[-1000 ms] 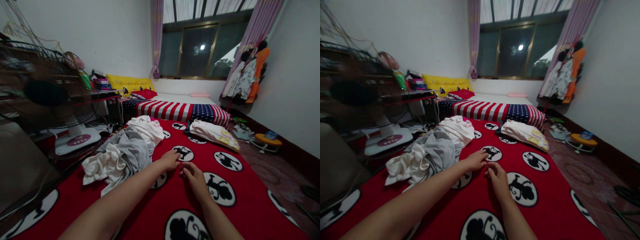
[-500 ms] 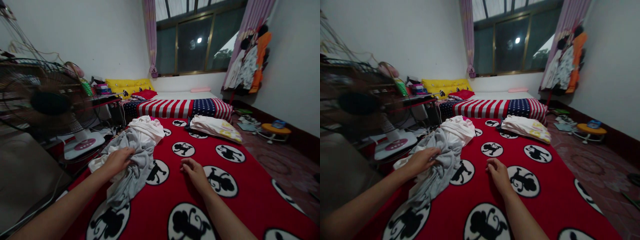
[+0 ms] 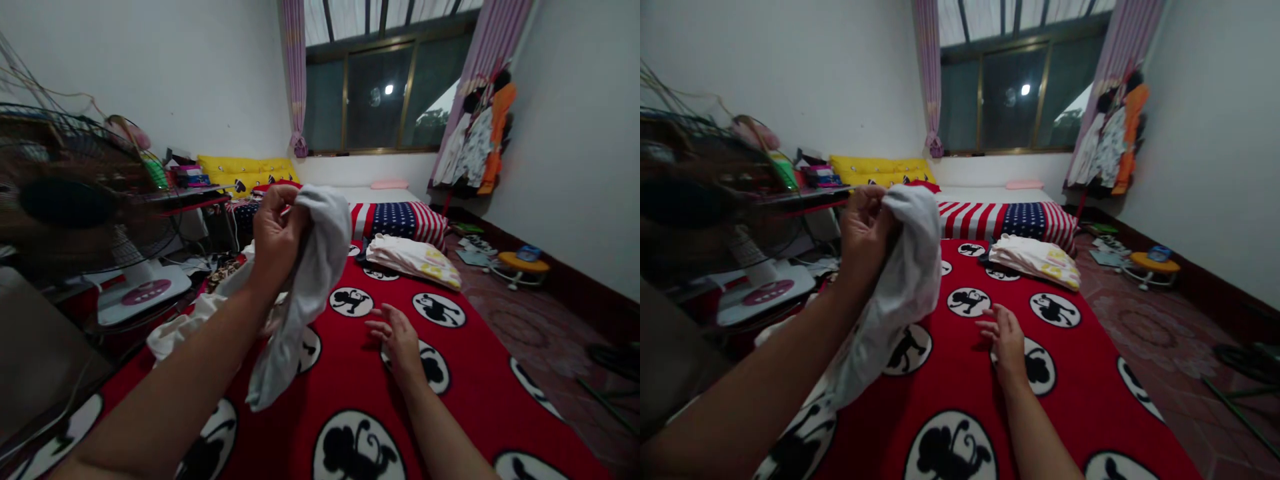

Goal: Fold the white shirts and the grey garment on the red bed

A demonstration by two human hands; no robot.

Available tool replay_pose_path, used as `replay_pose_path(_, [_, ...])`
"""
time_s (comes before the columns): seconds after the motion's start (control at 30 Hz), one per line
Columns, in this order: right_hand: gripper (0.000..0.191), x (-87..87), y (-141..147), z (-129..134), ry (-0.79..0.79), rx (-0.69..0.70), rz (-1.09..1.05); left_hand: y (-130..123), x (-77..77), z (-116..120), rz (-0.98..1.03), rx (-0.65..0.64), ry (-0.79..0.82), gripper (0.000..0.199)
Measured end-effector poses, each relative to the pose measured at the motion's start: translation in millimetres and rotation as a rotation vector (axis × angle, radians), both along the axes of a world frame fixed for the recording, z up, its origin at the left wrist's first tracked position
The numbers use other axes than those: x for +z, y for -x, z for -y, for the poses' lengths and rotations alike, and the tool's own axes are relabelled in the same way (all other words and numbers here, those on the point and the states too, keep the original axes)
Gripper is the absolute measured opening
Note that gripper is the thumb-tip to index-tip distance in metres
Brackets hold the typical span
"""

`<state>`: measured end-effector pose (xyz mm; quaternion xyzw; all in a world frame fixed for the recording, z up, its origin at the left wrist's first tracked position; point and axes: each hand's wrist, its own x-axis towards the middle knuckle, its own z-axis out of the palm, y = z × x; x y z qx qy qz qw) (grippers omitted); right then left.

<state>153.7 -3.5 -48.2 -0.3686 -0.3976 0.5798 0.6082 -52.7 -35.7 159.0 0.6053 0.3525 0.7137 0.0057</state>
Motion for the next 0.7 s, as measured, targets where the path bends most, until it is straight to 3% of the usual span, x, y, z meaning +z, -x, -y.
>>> replay_pose_path(0.07, [0.051,2.2,-20.5,-8.9,0.012,-0.099,-0.122,-23.6,-14.7,-7.9,0.012,-0.237,0.088,0.017])
replay_pose_path(0.13, [0.051,2.6,-40.7,-17.8,0.020,-0.192,-0.219,-35.6,-46.3,-19.3,-0.032,-0.353,0.233,0.033])
replay_pose_path(0.3, [0.049,-1.5,-66.1,-31.5,0.051,-0.331,-0.232,-26.9,-155.3,-48.5,-0.173,-0.133,0.663,0.048])
replay_pose_path(0.4, [0.046,-6.5,-63.6,-33.2,0.043,-0.343,-0.055,-15.4,-201.3,-49.9,-0.291,-0.020,0.724,0.048])
replay_pose_path(0.47, [0.046,-11.0,-60.0,-33.6,-0.007,-0.380,0.144,-12.1,-216.5,-45.3,-0.394,0.003,0.727,0.052])
replay_pose_path(0.57, [0.054,-16.5,-55.9,-33.6,-0.065,-0.433,0.422,-14.2,-222.3,-38.3,-0.512,-0.012,0.731,0.058])
replay_pose_path(0.63, [0.051,-15.0,-53.9,-30.9,-0.079,-0.380,0.553,-17.4,-220.2,-36.3,-0.525,-0.031,0.718,0.056])
replay_pose_path(0.7, [0.036,-5.8,-52.0,-23.6,-0.128,-0.236,0.613,-18.5,-215.6,-36.7,-0.439,-0.080,0.707,0.052])
